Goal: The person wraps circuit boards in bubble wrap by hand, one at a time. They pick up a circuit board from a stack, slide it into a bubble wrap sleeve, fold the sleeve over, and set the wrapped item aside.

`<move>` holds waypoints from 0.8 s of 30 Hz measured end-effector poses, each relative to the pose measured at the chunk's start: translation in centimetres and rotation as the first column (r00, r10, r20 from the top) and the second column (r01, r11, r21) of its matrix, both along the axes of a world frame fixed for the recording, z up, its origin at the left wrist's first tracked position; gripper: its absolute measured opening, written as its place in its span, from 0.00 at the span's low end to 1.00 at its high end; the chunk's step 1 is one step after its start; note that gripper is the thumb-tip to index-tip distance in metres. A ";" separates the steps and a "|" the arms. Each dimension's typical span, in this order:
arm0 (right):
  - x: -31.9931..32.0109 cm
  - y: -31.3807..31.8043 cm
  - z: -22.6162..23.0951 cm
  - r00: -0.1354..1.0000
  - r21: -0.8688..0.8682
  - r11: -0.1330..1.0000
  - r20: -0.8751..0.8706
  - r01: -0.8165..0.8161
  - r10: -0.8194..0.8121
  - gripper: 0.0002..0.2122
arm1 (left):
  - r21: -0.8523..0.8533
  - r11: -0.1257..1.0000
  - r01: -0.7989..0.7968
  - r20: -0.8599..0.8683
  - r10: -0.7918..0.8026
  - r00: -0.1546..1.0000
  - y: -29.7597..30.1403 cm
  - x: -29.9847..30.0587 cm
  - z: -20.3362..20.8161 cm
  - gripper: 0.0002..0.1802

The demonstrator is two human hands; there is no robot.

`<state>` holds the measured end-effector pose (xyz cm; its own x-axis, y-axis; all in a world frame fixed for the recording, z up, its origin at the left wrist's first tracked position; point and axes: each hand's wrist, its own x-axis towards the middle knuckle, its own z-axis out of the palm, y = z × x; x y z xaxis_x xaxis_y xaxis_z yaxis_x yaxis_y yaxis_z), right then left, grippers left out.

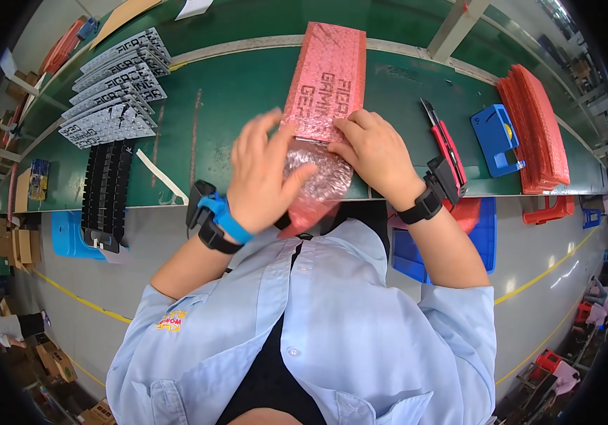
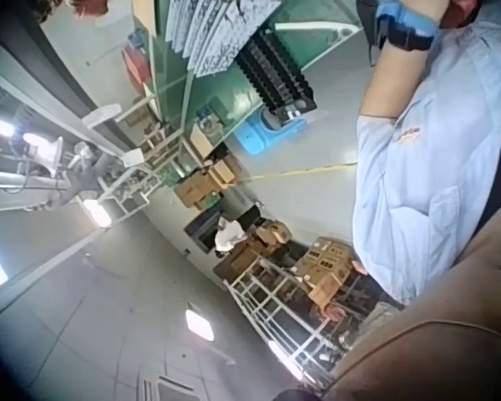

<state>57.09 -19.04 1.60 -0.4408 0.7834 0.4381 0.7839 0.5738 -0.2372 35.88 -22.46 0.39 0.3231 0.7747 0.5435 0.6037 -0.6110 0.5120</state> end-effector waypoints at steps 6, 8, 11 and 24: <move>0.6 -1.4 -1.6 0.927 -0.086 0.940 -0.160 0.331 -0.340 0.25 | -0.011 0.995 -0.104 -0.183 0.100 0.978 1.8 0.8 -2.6 0.31; -0.1 -2.3 -1.4 0.909 -0.193 0.941 -0.263 0.279 -0.323 0.26 | -0.063 0.997 -0.045 -0.199 0.032 0.979 1.1 1.0 -2.7 0.31; 0.4 -2.0 -0.8 0.913 -0.246 0.936 -0.260 0.251 -0.314 0.26 | -0.054 0.998 -0.017 -0.162 0.008 0.987 0.5 1.3 -2.3 0.29; -1.0 0.4 1.2 0.998 -0.108 0.994 0.054 0.023 -0.018 0.15 | 0.011 0.911 0.412 -0.183 -0.403 0.897 -1.0 0.0 -1.9 0.16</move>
<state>56.08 -18.61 2.77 -0.4445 0.8343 0.3262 0.8083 0.5305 -0.2554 35.89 -23.50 -1.56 0.6970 0.5292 0.4839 0.3724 -0.8438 0.3864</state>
